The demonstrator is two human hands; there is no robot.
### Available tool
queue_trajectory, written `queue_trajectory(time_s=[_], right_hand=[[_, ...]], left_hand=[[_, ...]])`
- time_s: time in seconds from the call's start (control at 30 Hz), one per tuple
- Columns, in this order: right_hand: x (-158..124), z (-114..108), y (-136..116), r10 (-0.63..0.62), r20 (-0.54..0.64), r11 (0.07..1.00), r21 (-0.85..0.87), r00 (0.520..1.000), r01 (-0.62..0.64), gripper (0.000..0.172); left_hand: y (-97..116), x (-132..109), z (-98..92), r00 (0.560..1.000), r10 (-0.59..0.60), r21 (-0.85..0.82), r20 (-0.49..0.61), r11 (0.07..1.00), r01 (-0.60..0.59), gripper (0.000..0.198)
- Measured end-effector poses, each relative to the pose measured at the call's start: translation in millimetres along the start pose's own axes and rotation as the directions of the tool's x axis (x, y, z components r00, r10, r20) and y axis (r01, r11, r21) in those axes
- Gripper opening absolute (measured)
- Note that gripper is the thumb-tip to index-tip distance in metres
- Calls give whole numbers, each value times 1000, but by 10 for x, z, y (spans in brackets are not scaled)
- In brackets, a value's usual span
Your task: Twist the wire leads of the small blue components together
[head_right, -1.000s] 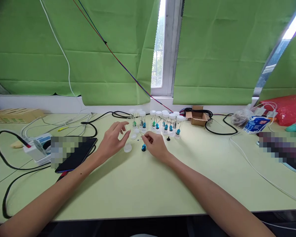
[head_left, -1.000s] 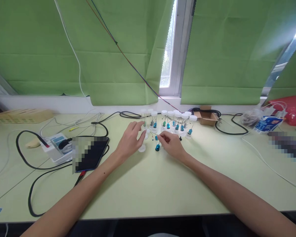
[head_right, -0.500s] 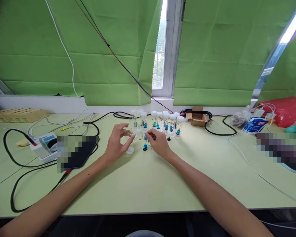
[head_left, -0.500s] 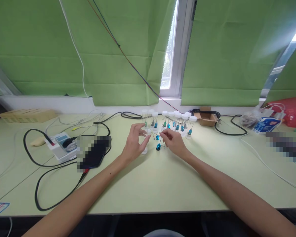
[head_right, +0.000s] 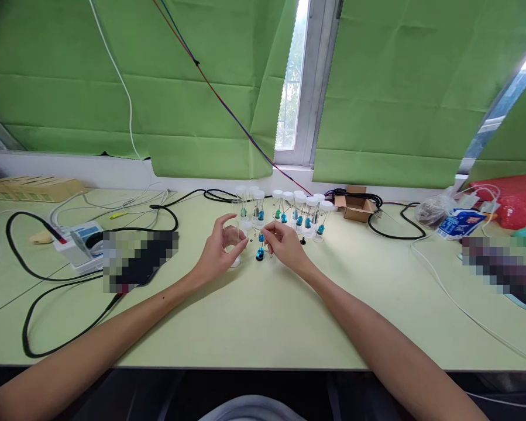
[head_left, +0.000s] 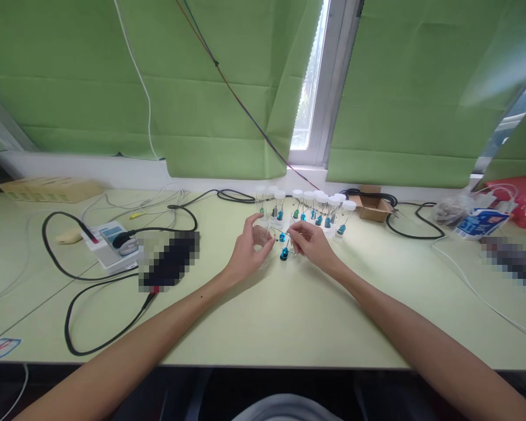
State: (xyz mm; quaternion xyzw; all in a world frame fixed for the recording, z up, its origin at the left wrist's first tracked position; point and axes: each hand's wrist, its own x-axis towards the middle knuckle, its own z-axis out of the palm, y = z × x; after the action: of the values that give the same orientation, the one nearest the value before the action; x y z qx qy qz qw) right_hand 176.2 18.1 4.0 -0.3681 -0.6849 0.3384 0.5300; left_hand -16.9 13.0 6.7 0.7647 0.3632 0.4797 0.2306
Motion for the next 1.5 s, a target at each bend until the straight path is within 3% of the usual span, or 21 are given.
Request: queue_trajectory(time_s=[0.23, 0.53, 0.87, 1.13, 1.5], right_hand=[[-12, 0, -8, -27, 5, 999, -17, 1000, 27, 28], [-33, -3, -40, -79, 23, 983, -164, 997, 82, 23], [-4, -69, 77, -258, 79, 875, -403, 963, 268, 15], [-4, -95, 63, -330, 126, 827, -438, 935, 351, 13], [-10, -94, 52, -334, 134, 819, -449, 933, 358, 19]], left_hand=[[-20, -14, 55, 993, -103, -63, 54, 992, 106, 46], [19, -24, 76, 997, -55, -20, 55, 998, 56, 36], [14, -43, 84, 997, -28, 19, 67, 999, 27, 35], [1, -28, 76, 997, -13, 39, 78, 999, 9, 35], [-12, -13, 60, 996, -21, 67, 82, 998, 16, 36]])
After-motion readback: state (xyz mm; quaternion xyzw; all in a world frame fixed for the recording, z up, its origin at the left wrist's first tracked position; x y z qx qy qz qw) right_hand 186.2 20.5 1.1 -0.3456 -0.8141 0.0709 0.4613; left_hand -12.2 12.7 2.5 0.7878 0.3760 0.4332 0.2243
